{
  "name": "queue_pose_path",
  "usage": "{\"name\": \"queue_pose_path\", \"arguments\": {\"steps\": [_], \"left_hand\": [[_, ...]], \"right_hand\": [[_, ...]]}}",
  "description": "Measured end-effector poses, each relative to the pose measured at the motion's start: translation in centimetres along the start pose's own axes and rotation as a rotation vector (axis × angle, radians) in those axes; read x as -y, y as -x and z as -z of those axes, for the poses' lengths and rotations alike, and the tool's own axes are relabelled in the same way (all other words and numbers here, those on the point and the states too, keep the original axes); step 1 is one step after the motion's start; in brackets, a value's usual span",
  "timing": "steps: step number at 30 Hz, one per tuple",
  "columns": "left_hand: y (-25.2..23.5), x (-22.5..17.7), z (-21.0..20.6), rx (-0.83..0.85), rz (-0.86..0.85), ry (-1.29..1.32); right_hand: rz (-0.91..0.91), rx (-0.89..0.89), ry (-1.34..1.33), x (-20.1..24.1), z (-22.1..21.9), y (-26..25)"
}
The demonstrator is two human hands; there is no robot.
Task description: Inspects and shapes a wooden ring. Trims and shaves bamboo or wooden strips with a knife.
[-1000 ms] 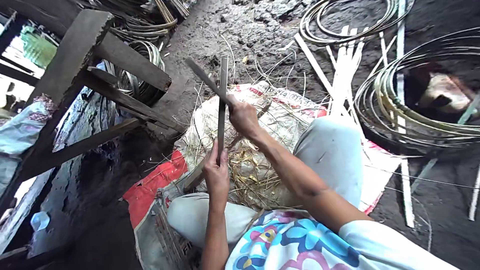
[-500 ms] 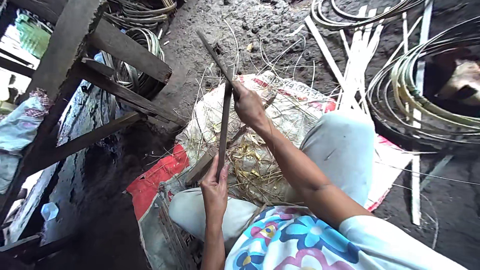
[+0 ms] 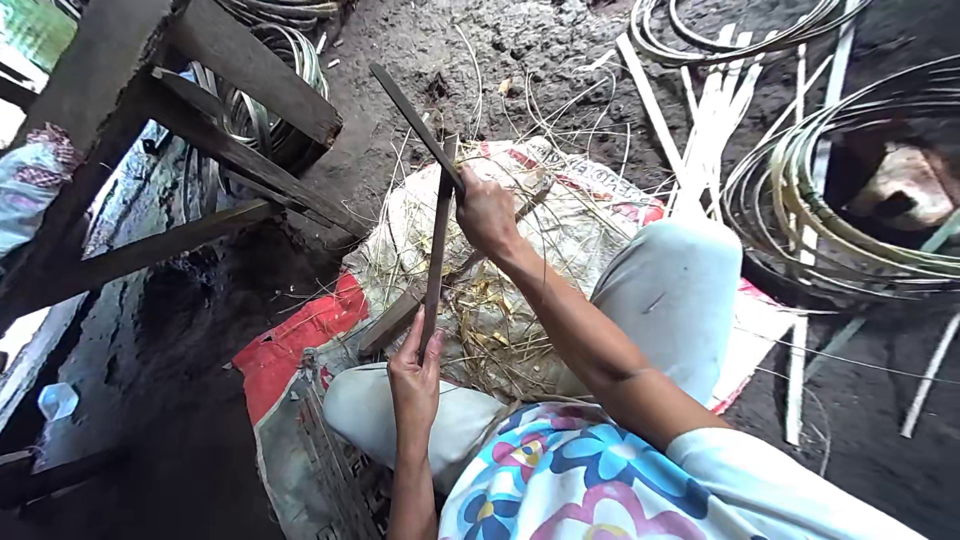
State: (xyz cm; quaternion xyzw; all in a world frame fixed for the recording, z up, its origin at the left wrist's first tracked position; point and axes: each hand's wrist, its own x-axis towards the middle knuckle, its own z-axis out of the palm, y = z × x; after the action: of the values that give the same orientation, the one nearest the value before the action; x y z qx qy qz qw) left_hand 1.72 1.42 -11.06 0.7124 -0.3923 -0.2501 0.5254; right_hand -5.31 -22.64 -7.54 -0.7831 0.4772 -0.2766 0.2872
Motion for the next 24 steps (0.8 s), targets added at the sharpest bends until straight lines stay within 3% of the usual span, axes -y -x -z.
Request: {"name": "queue_pose_path", "arguments": {"steps": [4, 8, 11, 14, 18, 21, 24], "left_hand": [[0.5, 0.1, 0.8, -0.001, 0.016, 0.048], [1.8, 0.2, 1.1, 0.002, 0.061, -0.001], [2.0, 1.1, 0.9, -0.011, 0.082, -0.014], [2.1, 1.4, 1.0, -0.027, 0.086, 0.034], [3.3, 1.1, 1.8, 0.001, 0.138, 0.016], [3.7, 2.4, 2.6, -0.011, 0.188, -0.015], [4.2, 3.3, 2.3, -0.019, 0.208, 0.063]], "right_hand": [[0.196, -0.073, 0.044, -0.6, -1.4, 2.5], [-0.060, 0.087, 0.118, -0.3, 0.5, -1.7], [-0.031, 0.109, 0.154, 0.0, 0.2, -0.7], [0.127, 0.104, 0.156, -0.7, -1.3, 2.2], [-0.014, 0.159, 0.152, -1.4, -1.1, -0.7], [0.022, 0.292, 0.295, -1.1, -1.3, -0.9], [0.152, 0.412, 0.331, -0.9, -2.1, 2.3]]}}
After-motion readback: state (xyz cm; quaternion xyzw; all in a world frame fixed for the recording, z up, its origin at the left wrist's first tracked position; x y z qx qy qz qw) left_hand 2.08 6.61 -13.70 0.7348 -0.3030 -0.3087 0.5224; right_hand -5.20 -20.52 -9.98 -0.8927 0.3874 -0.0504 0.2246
